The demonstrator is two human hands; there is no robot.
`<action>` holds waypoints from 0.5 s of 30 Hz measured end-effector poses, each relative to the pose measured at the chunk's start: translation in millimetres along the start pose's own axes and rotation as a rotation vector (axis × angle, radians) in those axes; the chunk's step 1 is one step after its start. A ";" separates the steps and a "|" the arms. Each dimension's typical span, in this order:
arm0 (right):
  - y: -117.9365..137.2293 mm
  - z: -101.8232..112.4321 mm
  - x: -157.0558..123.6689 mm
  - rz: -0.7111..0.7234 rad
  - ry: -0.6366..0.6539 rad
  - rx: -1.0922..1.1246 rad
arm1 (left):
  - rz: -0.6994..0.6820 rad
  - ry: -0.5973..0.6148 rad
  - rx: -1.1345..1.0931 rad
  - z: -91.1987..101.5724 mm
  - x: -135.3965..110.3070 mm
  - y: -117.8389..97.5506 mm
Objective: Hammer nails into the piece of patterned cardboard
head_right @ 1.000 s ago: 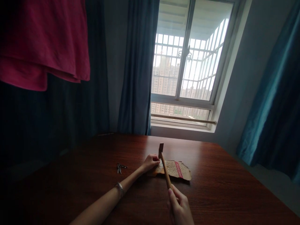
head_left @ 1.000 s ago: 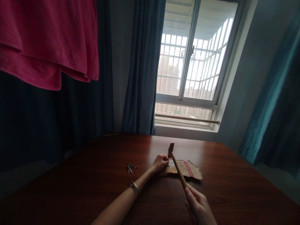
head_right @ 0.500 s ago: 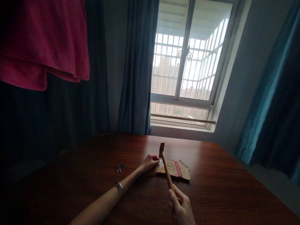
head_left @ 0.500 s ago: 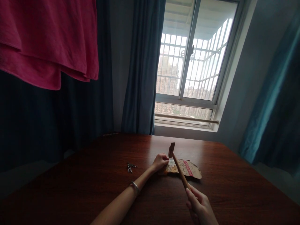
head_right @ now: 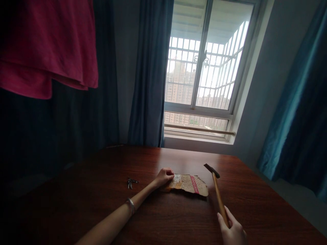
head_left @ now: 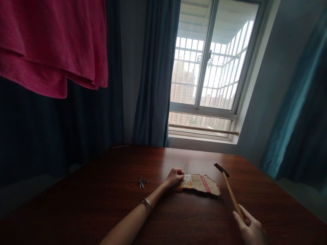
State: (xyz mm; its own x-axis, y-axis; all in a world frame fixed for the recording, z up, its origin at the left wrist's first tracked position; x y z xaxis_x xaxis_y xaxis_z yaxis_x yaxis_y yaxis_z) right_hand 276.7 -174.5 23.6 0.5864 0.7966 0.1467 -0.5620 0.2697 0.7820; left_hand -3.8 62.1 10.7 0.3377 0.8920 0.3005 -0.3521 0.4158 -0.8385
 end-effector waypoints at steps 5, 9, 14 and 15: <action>-38.8 9.4 20.6 -0.035 0.027 -0.181 | 0.009 -0.010 0.001 0.1 0.0 0.2; -53.9 14.0 28.9 -0.071 0.053 -0.223 | 0.017 -0.009 0.017 1.4 -0.4 -0.6; -58.8 14.8 30.8 -0.070 0.074 -0.249 | 0.019 -0.005 -0.001 2.3 -1.3 -3.1; -58.6 15.0 30.6 -0.066 0.071 -0.256 | 0.026 -0.004 0.000 2.3 -1.5 -3.4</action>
State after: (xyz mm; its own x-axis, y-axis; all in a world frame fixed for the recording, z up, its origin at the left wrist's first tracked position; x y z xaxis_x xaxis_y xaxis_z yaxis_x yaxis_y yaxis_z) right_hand 336.4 -174.0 -8.6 0.5895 0.8062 0.0503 -0.6581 0.4433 0.6086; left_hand -5.1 59.7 14.1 0.3248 0.9031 0.2808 -0.3604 0.3927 -0.8461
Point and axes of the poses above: each hand's wrist, its own x-axis towards the middle knuckle, its own z-axis out of the back of the hand, y = z × x, the point moved 6 cm from there along x, towards the middle knuckle, and after that the axes turned 5 degrees about z, right-handed, at the moved point
